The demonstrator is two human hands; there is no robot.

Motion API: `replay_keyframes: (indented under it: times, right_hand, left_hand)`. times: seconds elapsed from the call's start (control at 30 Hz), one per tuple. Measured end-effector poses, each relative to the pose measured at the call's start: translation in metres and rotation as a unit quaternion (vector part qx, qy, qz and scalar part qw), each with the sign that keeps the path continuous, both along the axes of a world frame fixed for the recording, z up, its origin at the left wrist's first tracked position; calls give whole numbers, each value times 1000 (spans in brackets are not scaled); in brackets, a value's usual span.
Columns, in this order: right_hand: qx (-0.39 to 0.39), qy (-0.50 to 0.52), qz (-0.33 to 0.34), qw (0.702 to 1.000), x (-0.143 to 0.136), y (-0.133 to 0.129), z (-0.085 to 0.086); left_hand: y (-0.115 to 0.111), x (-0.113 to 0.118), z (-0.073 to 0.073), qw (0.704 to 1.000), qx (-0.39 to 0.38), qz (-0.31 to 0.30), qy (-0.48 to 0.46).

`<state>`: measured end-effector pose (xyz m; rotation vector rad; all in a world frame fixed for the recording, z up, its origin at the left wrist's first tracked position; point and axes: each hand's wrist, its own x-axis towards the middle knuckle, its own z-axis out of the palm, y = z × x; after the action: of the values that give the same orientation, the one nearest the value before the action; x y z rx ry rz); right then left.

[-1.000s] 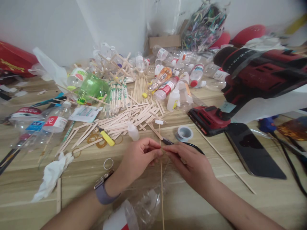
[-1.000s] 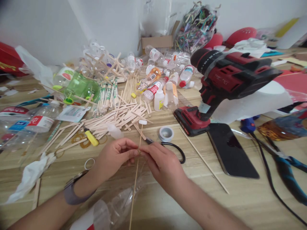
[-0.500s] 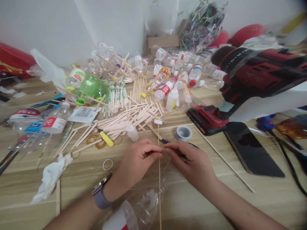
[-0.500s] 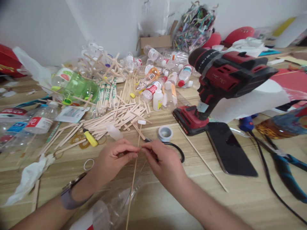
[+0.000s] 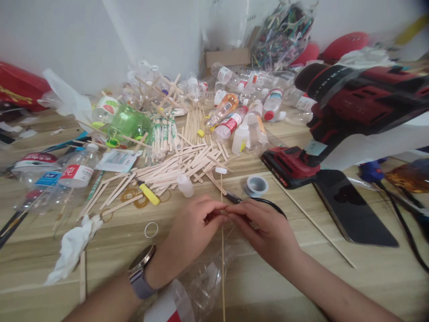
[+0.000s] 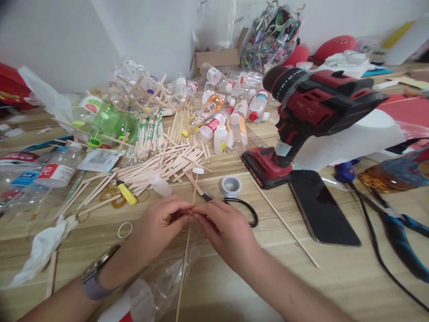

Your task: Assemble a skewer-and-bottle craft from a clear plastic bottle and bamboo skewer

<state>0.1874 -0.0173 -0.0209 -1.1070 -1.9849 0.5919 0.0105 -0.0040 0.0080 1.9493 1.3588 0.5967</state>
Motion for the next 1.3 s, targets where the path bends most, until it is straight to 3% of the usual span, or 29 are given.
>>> replay_keyframes:
  times: [0.33,0.8,1.3]
  right_hand:
    - [40,-5,9,999,1,0,-1]
    - [-2,-17,-77,997,-1,0,2]
    - [9,21,0,1000,-1,-1,-1]
  left_hand:
    - [1,1,-3,1000,-1,13,-14]
    - [4,-1,-3,999,-27,4,-41]
    - [3,1,-4,999,-18,2,-46]
